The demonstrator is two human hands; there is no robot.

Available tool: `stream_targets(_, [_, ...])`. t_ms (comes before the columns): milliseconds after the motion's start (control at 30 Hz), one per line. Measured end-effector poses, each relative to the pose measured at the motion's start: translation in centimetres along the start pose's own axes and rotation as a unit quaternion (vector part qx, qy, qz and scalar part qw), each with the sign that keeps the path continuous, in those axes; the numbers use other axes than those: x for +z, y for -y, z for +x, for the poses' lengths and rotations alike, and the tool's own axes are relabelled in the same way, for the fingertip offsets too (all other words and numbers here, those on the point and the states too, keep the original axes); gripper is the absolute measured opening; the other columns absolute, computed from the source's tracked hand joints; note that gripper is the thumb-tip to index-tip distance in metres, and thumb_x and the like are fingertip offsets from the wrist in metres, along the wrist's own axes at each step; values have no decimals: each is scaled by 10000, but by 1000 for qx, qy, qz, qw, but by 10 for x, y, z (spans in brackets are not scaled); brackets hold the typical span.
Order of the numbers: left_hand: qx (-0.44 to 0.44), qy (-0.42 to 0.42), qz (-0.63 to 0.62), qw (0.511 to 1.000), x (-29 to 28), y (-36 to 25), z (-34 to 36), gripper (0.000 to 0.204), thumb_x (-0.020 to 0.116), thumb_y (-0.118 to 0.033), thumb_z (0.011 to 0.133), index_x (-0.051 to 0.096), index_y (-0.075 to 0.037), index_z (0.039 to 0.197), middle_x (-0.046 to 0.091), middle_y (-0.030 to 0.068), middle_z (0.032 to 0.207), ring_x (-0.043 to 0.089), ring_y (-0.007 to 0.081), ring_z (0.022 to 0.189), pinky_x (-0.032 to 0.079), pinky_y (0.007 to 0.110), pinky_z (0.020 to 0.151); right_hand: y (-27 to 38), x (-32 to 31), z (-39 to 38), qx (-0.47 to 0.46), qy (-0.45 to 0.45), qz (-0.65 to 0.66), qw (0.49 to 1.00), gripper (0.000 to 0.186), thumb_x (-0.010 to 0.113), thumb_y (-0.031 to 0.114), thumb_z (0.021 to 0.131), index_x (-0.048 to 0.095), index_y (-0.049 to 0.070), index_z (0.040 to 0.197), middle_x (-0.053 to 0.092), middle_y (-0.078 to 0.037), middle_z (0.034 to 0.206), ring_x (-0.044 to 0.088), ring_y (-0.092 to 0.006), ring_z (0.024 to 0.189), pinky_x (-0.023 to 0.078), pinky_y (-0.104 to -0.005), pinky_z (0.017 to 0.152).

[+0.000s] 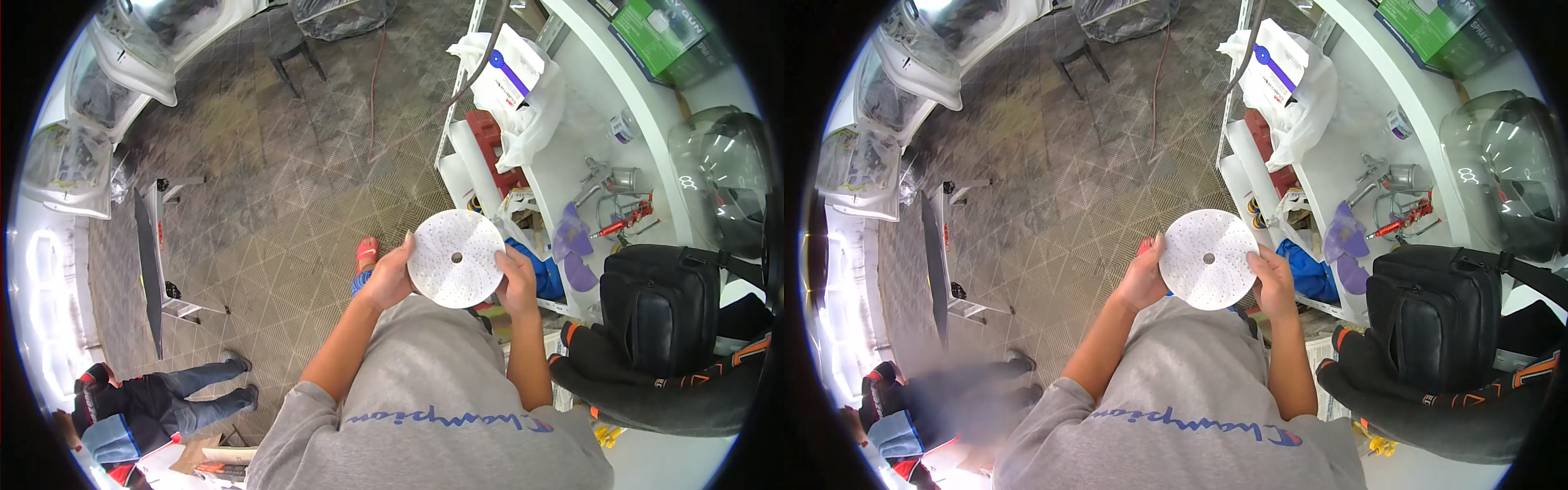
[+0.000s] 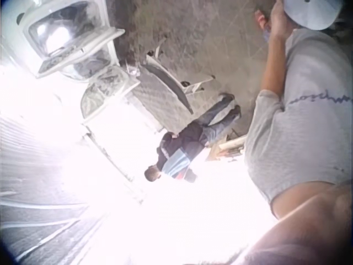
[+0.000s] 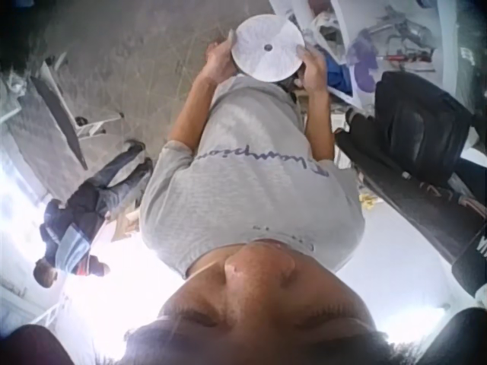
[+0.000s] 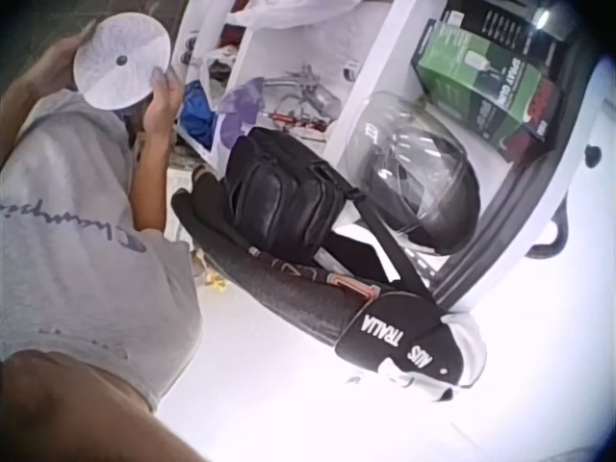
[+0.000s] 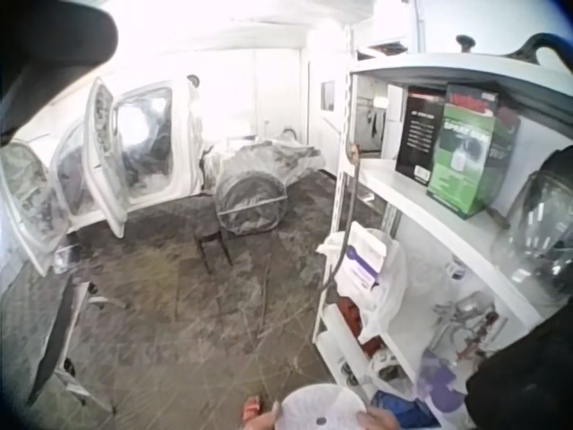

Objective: The person sands the interior frame of a white vehicle door using a piece of purple sandpaper, moving their hand in a circular motion along the curved edge of the frame.

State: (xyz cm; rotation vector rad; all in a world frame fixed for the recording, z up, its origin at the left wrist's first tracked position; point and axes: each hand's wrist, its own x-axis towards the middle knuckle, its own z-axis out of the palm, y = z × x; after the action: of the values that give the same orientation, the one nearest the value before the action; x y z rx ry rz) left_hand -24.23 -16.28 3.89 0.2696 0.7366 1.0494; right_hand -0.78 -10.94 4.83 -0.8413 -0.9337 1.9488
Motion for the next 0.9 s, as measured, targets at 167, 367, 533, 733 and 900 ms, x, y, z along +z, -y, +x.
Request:
stream_targets(167, [-19, -7, 24, 1000, 10, -2, -1, 735, 290, -581, 1038, 336, -13, 1502, 449, 160, 1495, 472, 322, 1355, 402, 500, 1108, -7, -3, -2, 1, -39, 30, 999, 414, 488, 210, 1023, 532, -89, 1306, 655, -156, 1216, 653, -207, 1083, 495, -335, 954])
stream_targets(367, [61, 61, 230, 969, -10, -10, 5, 735, 299, -580, 1034, 330, -30, 1521, 363, 170, 1533, 366, 314, 1412, 293, 466, 1164, -30, 5, 17, 13, -32, -19, 999, 411, 460, 272, 1056, 523, -25, 1333, 649, -105, 1191, 644, -178, 1058, 509, -322, 931])
stream_targets(533, [233, 29, 648, 724, -15, -29, -8, 768, 562, -506, 962, 334, -39, 1528, 242, 201, 1551, 315, 353, 1395, 306, 491, 1138, -31, 47, 48, 45, 2, 12, 999, 368, 519, 251, 1043, 511, 1, 1312, 637, -86, 1174, 641, -133, 981, 543, -312, 865])
stream_targets(733, [226, -186, 430, 854, -49, -71, -7, 547, 746, -259, 890, 553, 32, 1311, 576, 201, 1236, 578, 254, 1115, 476, 400, 972, -53, 78, 110, 76, -24, -70, 994, 247, 649, 137, 966, 634, -10, 1164, 687, -31, 966, 644, -75, 827, 530, -246, 780])
stream_targets(900, [202, -236, 321, 895, -123, -116, -13, 249, 731, -121, 900, 659, 70, 1042, 707, 108, 888, 677, 159, 718, 557, 295, 662, -62, 138, 171, 90, 23, -132, 987, 213, 683, 126, 941, 665, -12, 1102, 692, -27, 896, 634, -76, 804, 515, -238, 762])
